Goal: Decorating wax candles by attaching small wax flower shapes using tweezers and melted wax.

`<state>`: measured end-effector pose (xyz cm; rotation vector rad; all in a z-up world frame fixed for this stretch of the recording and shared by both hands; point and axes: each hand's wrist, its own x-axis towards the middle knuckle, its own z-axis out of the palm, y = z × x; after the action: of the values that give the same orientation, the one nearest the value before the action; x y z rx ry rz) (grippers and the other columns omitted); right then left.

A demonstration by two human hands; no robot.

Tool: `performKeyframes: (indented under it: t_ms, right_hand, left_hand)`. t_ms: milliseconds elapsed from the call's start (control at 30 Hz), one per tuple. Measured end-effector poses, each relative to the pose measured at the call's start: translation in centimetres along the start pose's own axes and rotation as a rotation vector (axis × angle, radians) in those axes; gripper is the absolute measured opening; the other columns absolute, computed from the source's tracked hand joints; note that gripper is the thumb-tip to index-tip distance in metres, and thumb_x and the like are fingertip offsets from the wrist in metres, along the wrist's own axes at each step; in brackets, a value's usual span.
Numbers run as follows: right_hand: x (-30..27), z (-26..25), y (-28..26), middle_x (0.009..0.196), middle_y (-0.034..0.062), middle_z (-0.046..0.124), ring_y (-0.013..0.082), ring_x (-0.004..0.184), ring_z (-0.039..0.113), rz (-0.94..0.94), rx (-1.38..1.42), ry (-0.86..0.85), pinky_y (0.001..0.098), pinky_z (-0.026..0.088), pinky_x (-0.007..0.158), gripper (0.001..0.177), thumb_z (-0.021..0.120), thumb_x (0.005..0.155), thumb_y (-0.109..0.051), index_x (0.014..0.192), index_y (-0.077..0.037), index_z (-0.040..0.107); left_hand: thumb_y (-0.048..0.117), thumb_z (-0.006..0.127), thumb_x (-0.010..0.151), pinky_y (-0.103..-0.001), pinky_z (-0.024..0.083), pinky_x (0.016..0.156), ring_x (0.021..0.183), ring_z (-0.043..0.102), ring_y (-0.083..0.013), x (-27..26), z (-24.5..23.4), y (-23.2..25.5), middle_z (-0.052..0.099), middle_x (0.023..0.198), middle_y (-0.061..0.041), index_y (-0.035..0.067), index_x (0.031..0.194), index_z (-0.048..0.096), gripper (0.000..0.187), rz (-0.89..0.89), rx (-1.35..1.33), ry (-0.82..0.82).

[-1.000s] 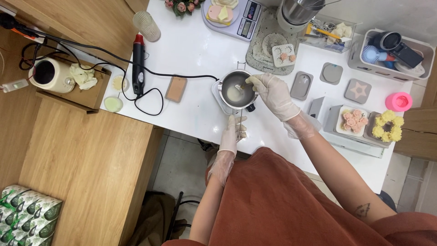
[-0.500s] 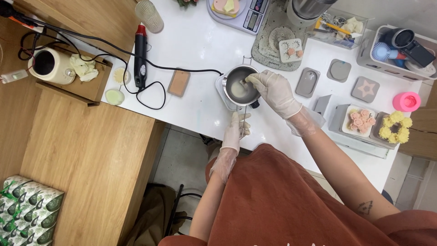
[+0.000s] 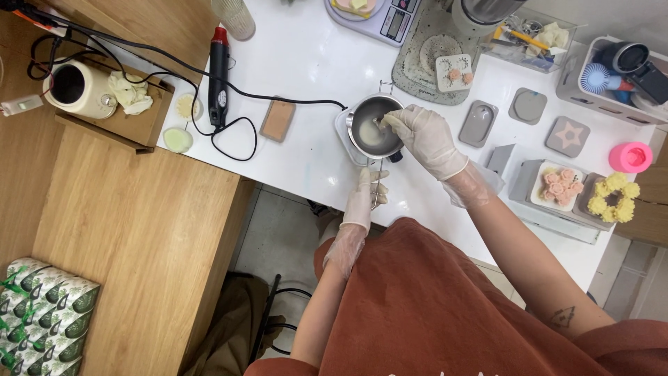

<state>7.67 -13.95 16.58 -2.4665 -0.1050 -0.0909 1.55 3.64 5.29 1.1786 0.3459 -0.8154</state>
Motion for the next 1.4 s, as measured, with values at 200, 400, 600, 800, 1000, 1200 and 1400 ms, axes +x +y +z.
performKeyframes:
  t_ms: [200, 400, 600, 800, 1000, 1200, 1400]
  right_hand:
    - [0.0, 0.1, 0.1, 0.089, 0.0139, 0.069, 0.0329, 0.081, 0.066, -0.010, 0.012, 0.014, 0.0419, 0.053, 0.074, 0.017, 0.064, 0.101, -0.022, 0.105, -0.014, 0.078]
    - [-0.2, -0.1, -0.2, 0.089, 0.0137, 0.070, 0.0305, 0.080, 0.068, 0.074, 0.051, -0.002, 0.0398, 0.054, 0.074, 0.019, 0.063, 0.103, -0.025, 0.105, -0.015, 0.079]
    - [-0.3, -0.4, -0.3, 0.095, 0.0121, 0.073, 0.0261, 0.082, 0.071, 0.131, 0.132, -0.026, 0.0366, 0.055, 0.075, 0.021, 0.060, 0.104, -0.025, 0.107, -0.014, 0.078]
    - [-0.3, 0.2, 1.0, 0.088, 0.0113, 0.073, 0.0259, 0.077, 0.071, 0.159, 0.095, -0.007, 0.0361, 0.055, 0.071, 0.023, 0.058, 0.106, -0.025, 0.108, -0.009, 0.075]
    - [0.2, -0.3, 0.4, 0.090, 0.0119, 0.074, 0.0267, 0.076, 0.071, 0.169, 0.104, -0.063, 0.0368, 0.055, 0.071, 0.024, 0.058, 0.105, -0.026, 0.101, -0.009, 0.075]
    - [2.1, -0.4, 0.7, 0.089, 0.0143, 0.072, 0.0331, 0.078, 0.069, 0.058, -0.001, -0.093, 0.0419, 0.054, 0.072, 0.029, 0.057, 0.106, -0.029, 0.094, -0.007, 0.073]
    - [3.2, 0.5, 0.8, 0.089, 0.0155, 0.072, 0.0356, 0.078, 0.069, -0.056, -0.114, -0.137, 0.0454, 0.054, 0.072, 0.026, 0.056, 0.104, -0.027, 0.094, -0.009, 0.071]
  left_hand:
    - [0.057, 0.033, 0.106, -0.024, 0.044, 0.068, 0.065, 0.055, -0.0076, 0.0, -0.1, -0.2, 0.061, 0.078, 0.002, 0.008, 0.123, 0.072, 0.065, 0.006, -0.007, 0.000]
    - [0.057, 0.032, 0.106, -0.024, 0.046, 0.069, 0.065, 0.055, -0.0076, 0.1, -0.1, 0.0, 0.061, 0.078, 0.002, 0.008, 0.123, 0.072, 0.065, -0.005, -0.003, -0.007]
    - [0.056, 0.033, 0.106, -0.026, 0.048, 0.073, 0.066, 0.055, -0.0082, -0.3, 0.0, 0.3, 0.060, 0.079, 0.002, 0.007, 0.124, 0.071, 0.064, -0.012, -0.023, -0.009]
    - [0.057, 0.032, 0.106, -0.026, 0.048, 0.074, 0.066, 0.055, -0.0080, -0.3, 0.0, 0.5, 0.059, 0.078, 0.002, 0.008, 0.125, 0.071, 0.065, -0.026, -0.007, -0.011]
    - [0.055, 0.032, 0.107, -0.026, 0.047, 0.073, 0.066, 0.055, -0.0076, -0.3, 0.1, 0.6, 0.059, 0.078, 0.003, 0.007, 0.125, 0.070, 0.064, -0.031, -0.014, -0.012]
    - [0.054, 0.032, 0.108, -0.024, 0.045, 0.070, 0.065, 0.055, -0.0076, -0.1, -0.1, 0.6, 0.059, 0.077, 0.003, 0.006, 0.125, 0.070, 0.064, -0.043, -0.036, -0.022]
    - [0.054, 0.032, 0.108, -0.023, 0.045, 0.069, 0.066, 0.055, -0.0074, 0.4, -0.5, -0.2, 0.059, 0.077, 0.002, 0.005, 0.125, 0.069, 0.064, -0.006, -0.026, -0.037]
